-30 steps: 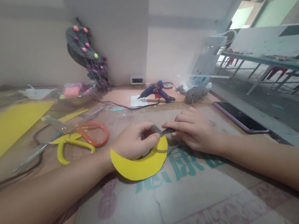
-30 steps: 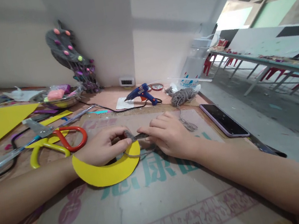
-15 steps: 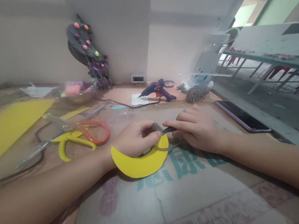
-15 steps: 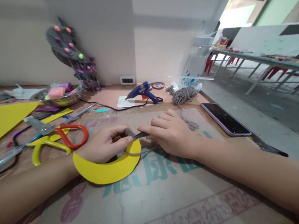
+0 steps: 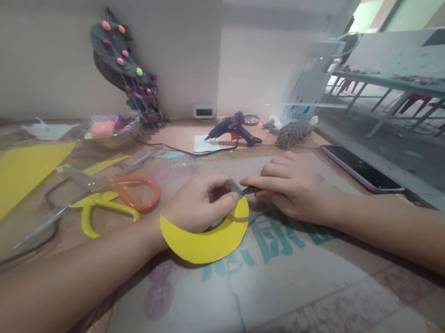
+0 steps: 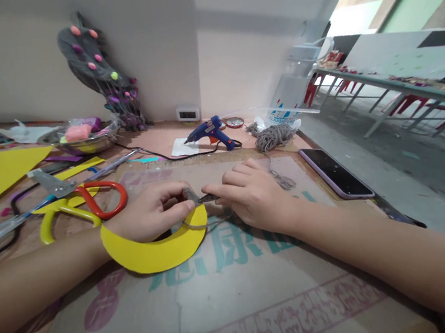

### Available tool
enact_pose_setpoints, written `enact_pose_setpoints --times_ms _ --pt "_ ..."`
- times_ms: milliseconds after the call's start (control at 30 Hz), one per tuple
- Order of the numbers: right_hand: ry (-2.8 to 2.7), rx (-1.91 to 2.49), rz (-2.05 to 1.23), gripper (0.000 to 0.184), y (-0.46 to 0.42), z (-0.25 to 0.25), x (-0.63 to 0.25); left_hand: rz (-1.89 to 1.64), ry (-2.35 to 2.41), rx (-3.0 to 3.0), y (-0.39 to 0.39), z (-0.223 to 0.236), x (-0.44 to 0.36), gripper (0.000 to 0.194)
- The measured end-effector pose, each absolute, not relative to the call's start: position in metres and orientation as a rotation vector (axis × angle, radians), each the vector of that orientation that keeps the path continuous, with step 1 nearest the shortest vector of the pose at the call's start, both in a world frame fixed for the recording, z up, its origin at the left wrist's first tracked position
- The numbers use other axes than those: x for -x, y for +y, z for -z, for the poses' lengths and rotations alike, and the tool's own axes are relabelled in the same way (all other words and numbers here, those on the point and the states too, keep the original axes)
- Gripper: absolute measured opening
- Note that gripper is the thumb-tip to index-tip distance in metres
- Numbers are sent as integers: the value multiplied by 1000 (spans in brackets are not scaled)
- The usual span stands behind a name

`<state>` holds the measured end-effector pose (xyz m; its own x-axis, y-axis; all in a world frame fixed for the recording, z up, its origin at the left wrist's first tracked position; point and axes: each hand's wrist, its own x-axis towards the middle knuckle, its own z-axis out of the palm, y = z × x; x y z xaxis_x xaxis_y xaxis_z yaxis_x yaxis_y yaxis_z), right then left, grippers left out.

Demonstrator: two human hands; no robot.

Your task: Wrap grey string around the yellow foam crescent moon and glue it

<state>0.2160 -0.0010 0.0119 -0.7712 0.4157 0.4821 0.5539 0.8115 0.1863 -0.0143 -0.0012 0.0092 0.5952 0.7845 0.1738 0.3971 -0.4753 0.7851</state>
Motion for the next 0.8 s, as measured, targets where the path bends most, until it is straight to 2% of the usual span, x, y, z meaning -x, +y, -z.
enact_pose_setpoints --times_ms 233,533,633,800 --pt "-2523 693 447 27 0 -11 -215 -685 953 -2118 -2 -11 13 16" --pt "-2484 773 234 30 -3 -10 -217 -710 972 -2098 0 -11 13 18" --pt "-2424 843 26 27 -6 -10 -213 -728 945 -2052 1 -8 12 20" --pt "-2215 1134 -610 17 -7 -9 -204 -719 925 -2034 2 -4 11 28"
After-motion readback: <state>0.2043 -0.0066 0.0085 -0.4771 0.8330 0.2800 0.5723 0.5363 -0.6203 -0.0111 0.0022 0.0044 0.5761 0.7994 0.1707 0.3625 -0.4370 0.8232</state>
